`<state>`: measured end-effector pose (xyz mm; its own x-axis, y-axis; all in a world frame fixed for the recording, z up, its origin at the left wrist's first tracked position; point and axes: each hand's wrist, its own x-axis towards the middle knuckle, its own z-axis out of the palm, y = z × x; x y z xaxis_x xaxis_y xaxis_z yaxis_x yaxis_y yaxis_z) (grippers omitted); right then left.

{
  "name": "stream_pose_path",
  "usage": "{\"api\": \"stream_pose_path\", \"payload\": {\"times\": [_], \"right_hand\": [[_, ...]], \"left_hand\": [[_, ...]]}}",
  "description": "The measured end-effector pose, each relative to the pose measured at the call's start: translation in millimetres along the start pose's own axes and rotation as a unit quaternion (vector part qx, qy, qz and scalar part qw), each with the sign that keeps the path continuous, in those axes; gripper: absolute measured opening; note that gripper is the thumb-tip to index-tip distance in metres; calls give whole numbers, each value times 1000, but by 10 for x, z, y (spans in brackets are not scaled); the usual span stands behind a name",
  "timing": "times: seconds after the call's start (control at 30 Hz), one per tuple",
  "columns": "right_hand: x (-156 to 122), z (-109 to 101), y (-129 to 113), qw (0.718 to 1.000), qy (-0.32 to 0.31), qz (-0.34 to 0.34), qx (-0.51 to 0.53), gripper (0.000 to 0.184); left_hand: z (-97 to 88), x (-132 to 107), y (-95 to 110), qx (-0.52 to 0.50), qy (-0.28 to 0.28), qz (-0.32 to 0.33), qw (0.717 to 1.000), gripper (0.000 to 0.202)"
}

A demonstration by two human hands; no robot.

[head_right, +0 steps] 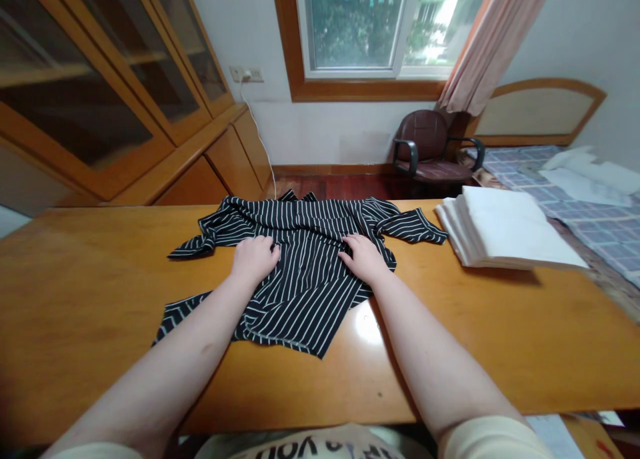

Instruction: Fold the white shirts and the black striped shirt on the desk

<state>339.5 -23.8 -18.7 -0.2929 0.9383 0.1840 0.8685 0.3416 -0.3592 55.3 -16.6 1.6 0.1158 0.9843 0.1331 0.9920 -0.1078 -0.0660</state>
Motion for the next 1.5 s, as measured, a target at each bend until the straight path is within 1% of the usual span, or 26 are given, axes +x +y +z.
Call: {"api": "stream_pose_path", "payload": {"times": [0.1,0.2,0.33,0.4,0.47,0.53,0.6,0.67,0.73,0.77,0.8,0.83,0.9,0.97,1.0,1.07,1.17,1.23,1.3,1.37,1.4,1.43,1.5], "right_hand": [[2,-6,-9,1000,1,-5,0,43],[4,8,-10,1000,-16,-5,-20,47],[8,21,-5,998,-38,-1,-45,55],[2,1,-19,999,-22,-14,-43,53],[-9,-34,-44,999,7,-17,-37,47],[-21,-62,-67,999,22,9,-44,42],[-28,-59,-68,996,16,50,-70,42],[-24,-22,-38,992,-3,76,-98,47],[-13,33,10,990,-26,83,-108,55],[-6,59,34,990,-38,85,-107,59],[0,81,54,990,-49,86,-105,61],[5,97,70,989,-59,87,-103,62],[10,111,85,988,-74,88,-105,64],[9,106,85,987,-82,86,-111,66],[6,102,82,986,-84,85,-112,66],[2,92,74,987,-83,84,-111,67],[-1,74,60,990,-67,77,-95,65],[-2,49,57,994,-36,74,-77,60],[-6,10,75,991,36,107,-72,52],[-18,-35,127,971,123,187,-89,49],[-26,-55,166,955,150,235,-102,51],[-34,-72,211,940,159,281,-111,54],[-48,-96,298,919,135,351,-116,61]], "left_hand": [[-89,-46,39,9,-28,-44,999,51],[-103,-63,105,15,-54,-69,996,58],[16,-26,156,6,-92,-63,994,71],[101,23,142,-1,-108,-70,992,78],[180,84,106,-9,-119,-83,989,81],[246,142,62,-16,-119,-98,988,82],[293,184,23,-21,-108,-111,988,82],[315,201,0,-23,-95,-118,988,82],[297,184,5,-20,-84,-123,989,80],[271,161,22,-15,-75,-116,990,77],[235,130,49,-9,-62,-95,993,72],[192,90,87,-7,-47,-58,997,66],[101,-14,189,-20,-30,55,998,55],[37,-138,308,-55,-48,164,984,51],[24,-201,365,-71,-67,198,975,52],[39,-314,460,-84,-101,222,966,56],[115,-424,535,-76,-126,201,968,60],[155,-456,545,-75,-132,187,971,61],[165,-469,541,-78,-136,180,971,62],[151,-475,538,-80,-139,177,971,62],[140,-478,540,-81,-142,175,971,62],[128,-479,543,-83,-145,173,971,62],[107,-480,554,-87,-152,165,971,62]]}}
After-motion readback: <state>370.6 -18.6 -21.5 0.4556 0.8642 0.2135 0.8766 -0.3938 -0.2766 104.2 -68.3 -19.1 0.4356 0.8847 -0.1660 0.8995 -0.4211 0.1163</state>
